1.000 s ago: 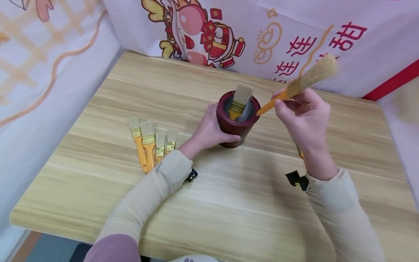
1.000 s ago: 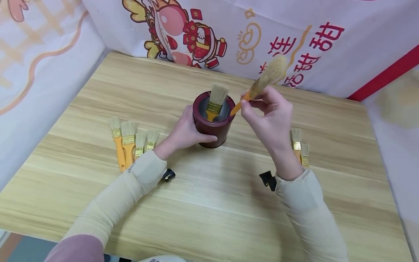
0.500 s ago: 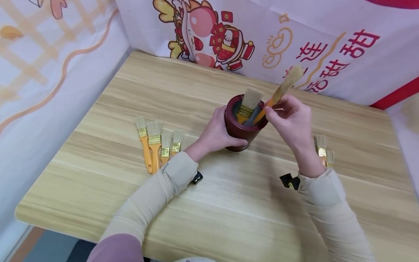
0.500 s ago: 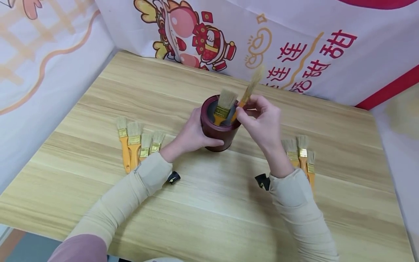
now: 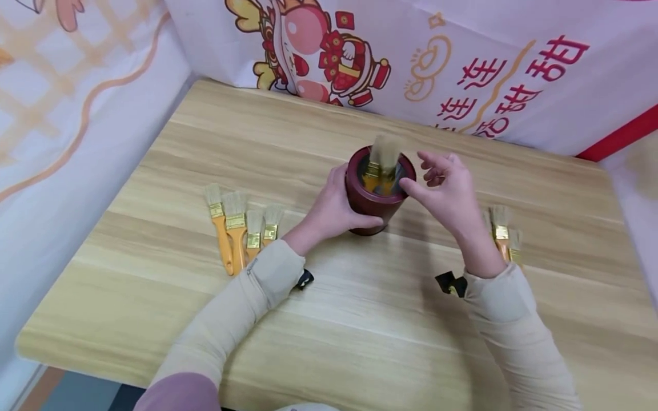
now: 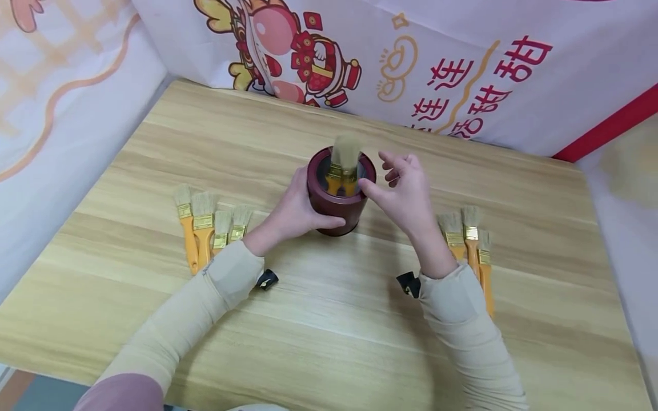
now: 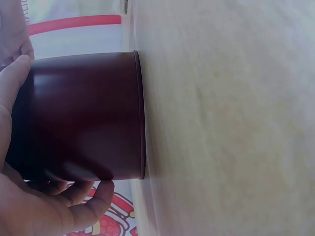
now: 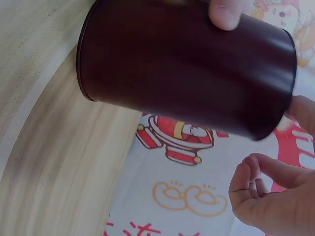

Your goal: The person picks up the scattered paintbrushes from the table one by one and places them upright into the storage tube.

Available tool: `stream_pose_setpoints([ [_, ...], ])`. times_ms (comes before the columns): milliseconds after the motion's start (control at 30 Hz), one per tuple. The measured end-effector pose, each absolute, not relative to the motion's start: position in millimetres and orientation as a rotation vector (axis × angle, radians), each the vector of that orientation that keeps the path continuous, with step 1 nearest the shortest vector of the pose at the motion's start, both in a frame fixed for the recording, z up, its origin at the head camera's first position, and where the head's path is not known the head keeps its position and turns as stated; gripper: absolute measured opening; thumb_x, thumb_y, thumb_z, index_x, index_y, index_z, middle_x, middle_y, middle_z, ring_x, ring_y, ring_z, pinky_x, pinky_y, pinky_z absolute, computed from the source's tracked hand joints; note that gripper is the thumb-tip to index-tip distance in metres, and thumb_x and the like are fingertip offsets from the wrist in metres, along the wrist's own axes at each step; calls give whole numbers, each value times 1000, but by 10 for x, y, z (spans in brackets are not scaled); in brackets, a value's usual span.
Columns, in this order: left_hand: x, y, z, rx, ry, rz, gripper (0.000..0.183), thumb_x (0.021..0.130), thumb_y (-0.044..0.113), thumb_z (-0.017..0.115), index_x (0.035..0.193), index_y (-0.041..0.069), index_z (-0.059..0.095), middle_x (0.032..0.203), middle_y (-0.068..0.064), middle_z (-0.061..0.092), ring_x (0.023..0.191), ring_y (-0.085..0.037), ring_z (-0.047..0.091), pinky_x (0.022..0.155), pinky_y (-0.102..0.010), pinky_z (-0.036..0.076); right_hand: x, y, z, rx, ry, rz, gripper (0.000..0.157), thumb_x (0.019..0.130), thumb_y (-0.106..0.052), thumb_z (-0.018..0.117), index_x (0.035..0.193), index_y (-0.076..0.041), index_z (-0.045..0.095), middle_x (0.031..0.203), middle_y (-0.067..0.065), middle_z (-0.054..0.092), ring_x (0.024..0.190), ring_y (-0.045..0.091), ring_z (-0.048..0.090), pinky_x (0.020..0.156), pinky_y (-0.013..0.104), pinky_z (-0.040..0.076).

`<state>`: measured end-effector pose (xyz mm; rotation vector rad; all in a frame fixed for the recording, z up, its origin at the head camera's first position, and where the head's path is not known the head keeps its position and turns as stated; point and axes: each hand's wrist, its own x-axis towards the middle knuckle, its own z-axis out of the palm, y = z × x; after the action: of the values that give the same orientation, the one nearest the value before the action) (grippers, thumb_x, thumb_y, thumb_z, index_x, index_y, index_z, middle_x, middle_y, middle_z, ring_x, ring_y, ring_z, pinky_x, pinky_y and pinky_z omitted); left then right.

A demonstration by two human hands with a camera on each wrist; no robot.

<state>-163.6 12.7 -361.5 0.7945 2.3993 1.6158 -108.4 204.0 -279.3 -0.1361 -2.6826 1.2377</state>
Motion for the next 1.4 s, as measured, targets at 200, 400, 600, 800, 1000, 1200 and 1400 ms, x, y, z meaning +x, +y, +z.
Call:
stream_pose_setpoints([
  [200,-1631,112,-3621,741,2428,1586,107,57,31,93,144,13,34,136,-9,43,127,-19,39,109,-36,38,-986,2259,-2838,-227,-2599,1326,47,85,-10,71,130,1,59,97,-3,49,85,1,50,74,5,44],
  [400,-1630,144,-3621,739,2432,1549,109,58,33,93,145,11,30,139,-10,40,128,-20,38,110,-37,38,-745,2670,-2951,-563,-2543,1198,38,89,-15,62,124,-1,64,78,-21,52,75,-4,49,65,6,41],
  [600,-1636,157,-3629,770,2445,1539,108,58,34,93,145,13,33,137,-9,42,128,-20,38,110,-37,37,-386,3270,-3101,-856,-2739,944,50,91,-23,52,128,12,55,99,11,66,88,18,59,68,19,46],
  [800,-1629,156,-3631,756,2440,1554,109,58,34,93,145,12,32,138,-9,41,129,-20,38,110,-37,37,-41,3719,-3324,-871,-3202,618,62,96,-32,48,120,25,50,123,46,48,98,56,54,80,59,48],
  [1000,-1631,145,-3618,731,2438,1566,112,58,34,93,148,13,29,140,-9,40,129,-20,39,110,-37,37,21,3810,-3400,-757,-3394,526,53,95,-34,51,100,18,63,94,34,63,76,39,58,58,38,46],
  [1200,-1630,145,-3620,719,2441,1558,112,58,34,93,148,14,29,140,-7,41,128,-20,39,110,-39,37,-26,3764,-3361,-803,-3433,485,47,94,-32,56,107,13,65,102,33,64,78,35,58,58,36,44],
  [1400,-1626,164,-3610,701,2425,1527,112,61,34,92,149,15,25,141,-8,39,128,-20,38,110,-41,38,-22,3747,-3371,-881,-3424,432,44,90,-31,61,106,11,67,90,25,67,71,29,58,52,30,41],
])
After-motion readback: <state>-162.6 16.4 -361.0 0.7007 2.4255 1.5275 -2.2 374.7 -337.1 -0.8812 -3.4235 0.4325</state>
